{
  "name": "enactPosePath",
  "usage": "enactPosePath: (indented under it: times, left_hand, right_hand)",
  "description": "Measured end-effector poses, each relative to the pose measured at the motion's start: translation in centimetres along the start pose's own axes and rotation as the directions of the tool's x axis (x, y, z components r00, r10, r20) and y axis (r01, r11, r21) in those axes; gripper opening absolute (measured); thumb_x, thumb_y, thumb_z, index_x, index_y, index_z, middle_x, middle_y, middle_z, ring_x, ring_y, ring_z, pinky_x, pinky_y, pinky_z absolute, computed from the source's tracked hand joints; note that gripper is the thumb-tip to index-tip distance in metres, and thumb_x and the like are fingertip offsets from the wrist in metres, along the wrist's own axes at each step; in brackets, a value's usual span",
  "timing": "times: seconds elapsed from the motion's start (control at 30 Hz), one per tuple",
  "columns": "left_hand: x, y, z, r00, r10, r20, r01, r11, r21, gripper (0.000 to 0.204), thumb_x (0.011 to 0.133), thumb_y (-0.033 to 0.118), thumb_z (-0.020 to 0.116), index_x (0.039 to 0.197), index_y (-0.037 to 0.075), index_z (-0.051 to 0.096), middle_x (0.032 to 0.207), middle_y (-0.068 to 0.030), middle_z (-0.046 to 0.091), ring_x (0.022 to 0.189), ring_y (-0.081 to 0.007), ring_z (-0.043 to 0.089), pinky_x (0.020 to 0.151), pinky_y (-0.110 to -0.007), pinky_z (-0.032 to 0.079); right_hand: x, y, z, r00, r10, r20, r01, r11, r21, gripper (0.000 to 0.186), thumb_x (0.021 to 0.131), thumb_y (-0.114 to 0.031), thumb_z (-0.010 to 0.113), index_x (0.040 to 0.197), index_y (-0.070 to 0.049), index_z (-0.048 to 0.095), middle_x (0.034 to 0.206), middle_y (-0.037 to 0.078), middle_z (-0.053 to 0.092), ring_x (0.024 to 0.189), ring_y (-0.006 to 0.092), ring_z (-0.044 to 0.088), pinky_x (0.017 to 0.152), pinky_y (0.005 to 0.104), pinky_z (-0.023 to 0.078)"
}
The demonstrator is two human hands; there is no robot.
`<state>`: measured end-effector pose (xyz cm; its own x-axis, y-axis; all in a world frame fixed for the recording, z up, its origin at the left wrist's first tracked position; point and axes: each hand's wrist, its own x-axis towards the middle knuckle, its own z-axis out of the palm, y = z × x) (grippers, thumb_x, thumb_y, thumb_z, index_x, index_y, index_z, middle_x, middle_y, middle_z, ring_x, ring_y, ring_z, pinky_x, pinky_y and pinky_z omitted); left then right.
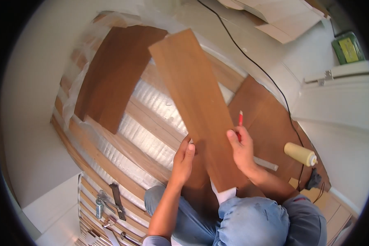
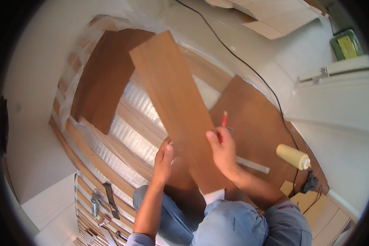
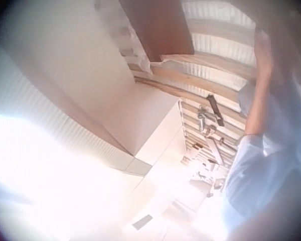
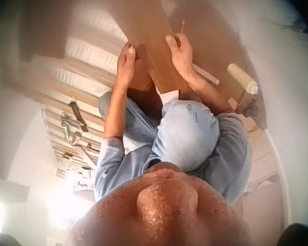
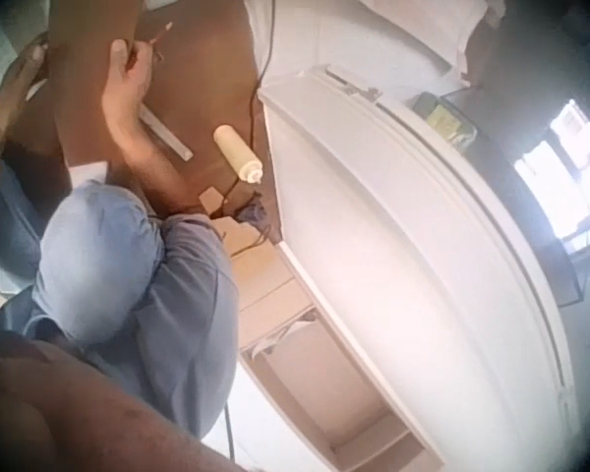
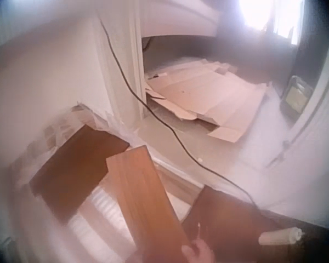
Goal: The person installs laminate flooring by applying adhesive from a caulk gun to the subfloor, positioning wood planks, securing them with a pneumatic nail gun and hammer, and using a speed square and pencil to mark cuts.
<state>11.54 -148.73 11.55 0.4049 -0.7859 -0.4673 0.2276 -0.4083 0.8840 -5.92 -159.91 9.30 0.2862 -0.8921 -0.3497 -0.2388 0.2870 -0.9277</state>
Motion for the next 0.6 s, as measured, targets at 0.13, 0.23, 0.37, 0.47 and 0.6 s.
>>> enactPosePath:
  times: [0.13, 0.23, 0.37, 0.47, 0.6]
  left_hand:
    - [0.9, 0.0, 1.2, 0.906, 0.066, -0.419, -0.078, 0.997, -0.011, 0.041, 0.112, 0.032, 0.050, 0.133, -0.001, 0.062, 0.119, -0.0060, 0.068, 0.108, -0.0134, 0.058, 0.097, -0.030, 0.047]
    - [3.3, 1.4, -2.3, 0.886, 0.114, -0.450, -0.070, 0.991, 0.113, 0.038, 0.111, 0.028, 0.054, 0.124, -0.004, 0.069, 0.110, -0.0069, 0.071, 0.100, -0.0137, 0.060, 0.093, -0.030, 0.049]
    - [5.7, 0.9, -7.7, 0.906, 0.168, -0.388, -0.030, 0.941, 0.337, 0.039, 0.109, 0.029, 0.059, 0.129, -0.003, 0.070, 0.111, -0.0091, 0.075, 0.100, -0.0156, 0.064, 0.092, -0.030, 0.050]
    - [7.0, -0.1, -10.8, 0.956, 0.116, -0.269, 0.025, 0.882, 0.471, 0.037, 0.106, 0.029, 0.062, 0.129, 0.000, 0.071, 0.112, -0.0136, 0.077, 0.103, -0.0202, 0.068, 0.096, -0.033, 0.051]
    - [10.0, -1.6, -7.8, 0.970, 0.119, -0.211, 0.012, 0.848, 0.529, 0.038, 0.106, 0.032, 0.062, 0.131, 0.004, 0.071, 0.117, -0.0157, 0.076, 0.110, -0.0242, 0.069, 0.100, -0.035, 0.050]
  right_hand:
    - [-2.6, 0.8, 4.4, 0.996, -0.034, 0.086, 0.031, 0.999, 0.031, 0.034, 0.105, -0.026, 0.066, 0.128, -0.002, 0.059, 0.101, 0.003, 0.063, 0.089, 0.0109, 0.055, 0.081, 0.0279, 0.048]
    - [-3.7, 0.7, 4.4, 0.962, -0.177, 0.206, 0.207, 0.969, -0.138, 0.040, 0.104, -0.017, 0.066, 0.139, -0.001, 0.054, 0.111, 0.011, 0.068, 0.095, 0.0176, 0.066, 0.087, 0.0317, 0.054]
    - [-1.7, 2.5, 1.0, 0.910, -0.315, 0.268, 0.388, 0.876, -0.286, 0.033, 0.098, -0.011, 0.070, 0.129, -0.005, 0.062, 0.111, 0.010, 0.069, 0.089, 0.0222, 0.069, 0.078, 0.0366, 0.057]
    - [2.3, 2.8, -1.9, 0.935, -0.307, 0.178, 0.353, 0.751, -0.558, 0.035, 0.097, -0.016, 0.070, 0.130, -0.006, 0.061, 0.115, 0.013, 0.069, 0.097, 0.0296, 0.069, 0.084, 0.0410, 0.057]
    - [11.1, 3.8, -5.5, 0.858, -0.510, -0.055, 0.399, 0.731, -0.553, 0.046, 0.095, -0.016, 0.068, 0.138, -0.004, 0.056, 0.117, 0.020, 0.066, 0.108, 0.0384, 0.064, 0.091, 0.0473, 0.054]
